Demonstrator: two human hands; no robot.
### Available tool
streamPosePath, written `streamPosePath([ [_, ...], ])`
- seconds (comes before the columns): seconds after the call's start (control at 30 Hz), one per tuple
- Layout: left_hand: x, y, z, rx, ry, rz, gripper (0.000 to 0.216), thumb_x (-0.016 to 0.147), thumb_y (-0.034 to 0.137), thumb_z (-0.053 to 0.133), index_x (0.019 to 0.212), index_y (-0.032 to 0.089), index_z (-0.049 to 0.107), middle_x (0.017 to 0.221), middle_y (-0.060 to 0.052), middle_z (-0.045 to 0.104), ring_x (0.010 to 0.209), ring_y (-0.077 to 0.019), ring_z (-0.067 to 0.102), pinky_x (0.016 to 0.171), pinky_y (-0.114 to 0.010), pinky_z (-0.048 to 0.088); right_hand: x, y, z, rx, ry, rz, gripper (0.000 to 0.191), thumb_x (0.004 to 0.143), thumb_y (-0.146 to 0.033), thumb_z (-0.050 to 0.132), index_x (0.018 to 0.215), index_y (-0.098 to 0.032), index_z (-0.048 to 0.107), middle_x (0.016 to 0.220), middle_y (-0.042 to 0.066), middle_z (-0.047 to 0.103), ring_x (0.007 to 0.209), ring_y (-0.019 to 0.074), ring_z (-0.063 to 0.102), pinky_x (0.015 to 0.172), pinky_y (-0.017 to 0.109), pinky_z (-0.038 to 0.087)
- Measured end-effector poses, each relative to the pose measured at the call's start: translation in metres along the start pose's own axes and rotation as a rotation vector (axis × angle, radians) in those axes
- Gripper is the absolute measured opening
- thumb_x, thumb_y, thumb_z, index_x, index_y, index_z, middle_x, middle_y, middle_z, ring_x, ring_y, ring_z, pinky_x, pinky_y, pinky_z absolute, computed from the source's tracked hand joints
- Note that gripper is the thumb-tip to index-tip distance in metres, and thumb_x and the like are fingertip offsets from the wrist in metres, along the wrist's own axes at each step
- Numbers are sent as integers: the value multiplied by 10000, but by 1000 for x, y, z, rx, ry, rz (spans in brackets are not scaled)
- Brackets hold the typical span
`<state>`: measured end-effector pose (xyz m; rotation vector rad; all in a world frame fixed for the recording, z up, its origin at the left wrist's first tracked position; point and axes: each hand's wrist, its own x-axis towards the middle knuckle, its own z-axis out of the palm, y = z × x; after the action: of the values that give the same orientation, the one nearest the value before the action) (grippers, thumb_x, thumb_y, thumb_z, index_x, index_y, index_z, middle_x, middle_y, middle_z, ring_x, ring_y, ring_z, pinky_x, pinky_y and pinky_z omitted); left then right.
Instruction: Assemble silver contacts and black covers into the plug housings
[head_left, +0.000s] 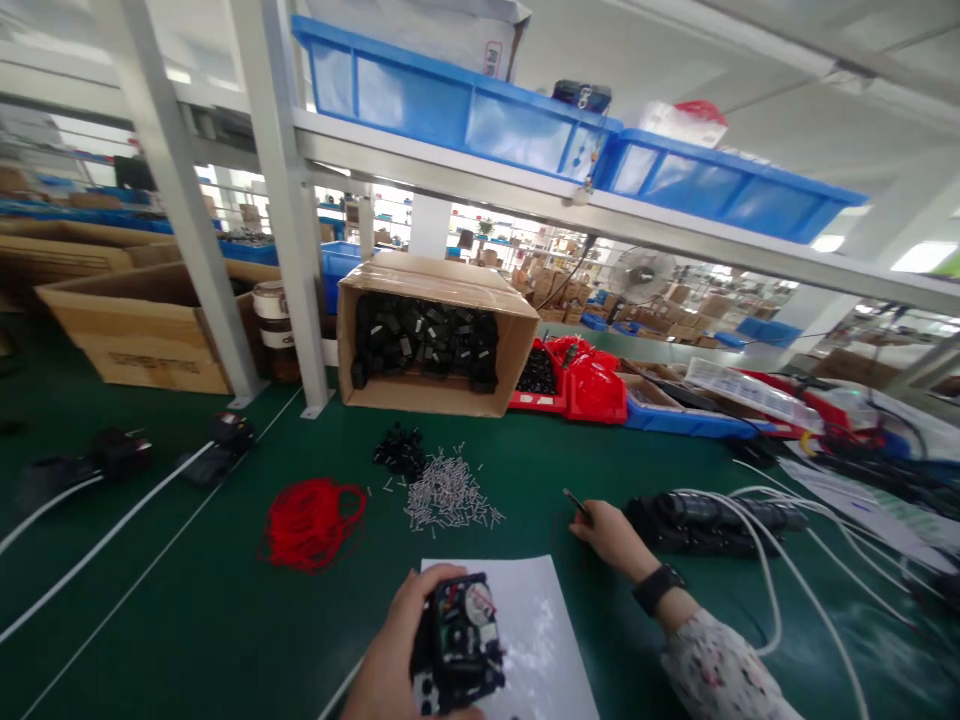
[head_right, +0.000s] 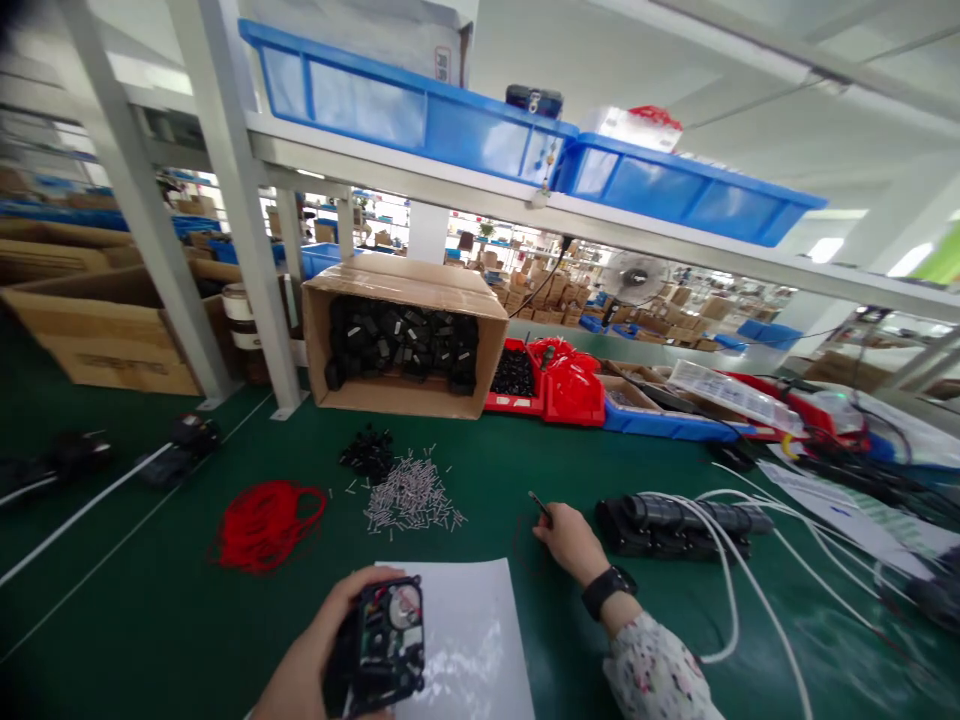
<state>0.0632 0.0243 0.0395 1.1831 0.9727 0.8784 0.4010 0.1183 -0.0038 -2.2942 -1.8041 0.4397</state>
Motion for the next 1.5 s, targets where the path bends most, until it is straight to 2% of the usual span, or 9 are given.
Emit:
streamPosePath([
  [0.13, 5, 8, 6, 160, -26, -57, 789, 466, 47, 742, 1189, 233, 485, 1183, -62, 579, 1116, -305, 521, 985, -383, 390, -4, -5, -9, -37, 58, -95, 170, 824, -113, 553, 680, -183, 495, 708, 39, 605, 682, 192, 589, 610, 292, 413],
  [0.3, 3, -5, 6, 109, -23, -81, 806, 512, 7, 662, 1247, 240, 429, 1209, -58, 562, 1091, -267, 527, 930, -345, 395, -24, -23, -51, -6, 114, -210, 141, 863, -240, 464, 740, -235, 395, 712, 38, 603, 650, 207, 578, 589, 293, 388],
  [0.53, 1, -1, 5, 145, 20, 22, 689, 532, 77, 753, 1171, 244, 555, 1245, -49, 563, 1177, -280, 482, 1040, -363, 325, -111, -109, -110, 191, 11, -439, 186, 879, -340, 448, 728, -234, 473, 634, -6, 556, 564, 158, 503, 526, 259, 379],
  [0.63, 3, -5, 4, 139, 25, 131, 608, 553, 156, 793, 1122, 223, 592, 1223, -66, 586, 1163, -286, 504, 1029, -366, 362, -147, -143, -99, 308, -156, -547, 148, 850, -286, 521, 709, -242, 509, 618, -2, 578, 528, 151, 500, 466, 248, 358],
  [0.77, 8, -19, 3, 162, 3, 323, 515, 614, 217, 782, 1098, 230, 608, 1213, -68, 600, 1147, -274, 533, 1019, -351, 390, -163, -173, -57, 327, -352, -603, 91, 796, -214, 560, 721, -238, 513, 654, 10, 618, 544, 156, 514, 494, 254, 353],
  [0.93, 7, -17, 5, 146, 26, 311, 476, 624, 151, 783, 1060, 221, 606, 1141, -53, 630, 1067, -246, 577, 964, -340, 435, -151, -181, -25, 331, -251, -507, 84, 799, -168, 495, 733, -221, 494, 717, 24, 613, 622, 168, 526, 565, 260, 348],
  [1.23, 3, -9, 3, 150, 43, 217, 643, 504, 7, 826, 1065, 226, 603, 1206, -48, 604, 1151, -243, 532, 1022, -365, 383, -133, -168, -32, 369, -172, -447, 134, 840, -231, 480, 708, -216, 465, 613, -12, 539, 557, 155, 492, 532, 253, 340],
  [1.4, 1, -9, 3, 147, 34, 204, 634, 511, 25, 827, 1067, 226, 600, 1217, -57, 594, 1161, -257, 526, 1027, -388, 381, -126, -160, -29, 322, -81, -495, 144, 858, -223, 480, 716, -205, 478, 776, 35, 547, 705, 183, 526, 639, 291, 388],
  [1.5, 0, -6, 3, 158, 25, 198, 633, 506, 12, 829, 1058, 223, 603, 1231, -59, 586, 1177, -259, 515, 1038, -387, 365, -116, -150, -30, 325, -148, -509, 141, 876, -227, 479, 739, -195, 487, 785, 32, 542, 725, 180, 515, 661, 295, 387],
])
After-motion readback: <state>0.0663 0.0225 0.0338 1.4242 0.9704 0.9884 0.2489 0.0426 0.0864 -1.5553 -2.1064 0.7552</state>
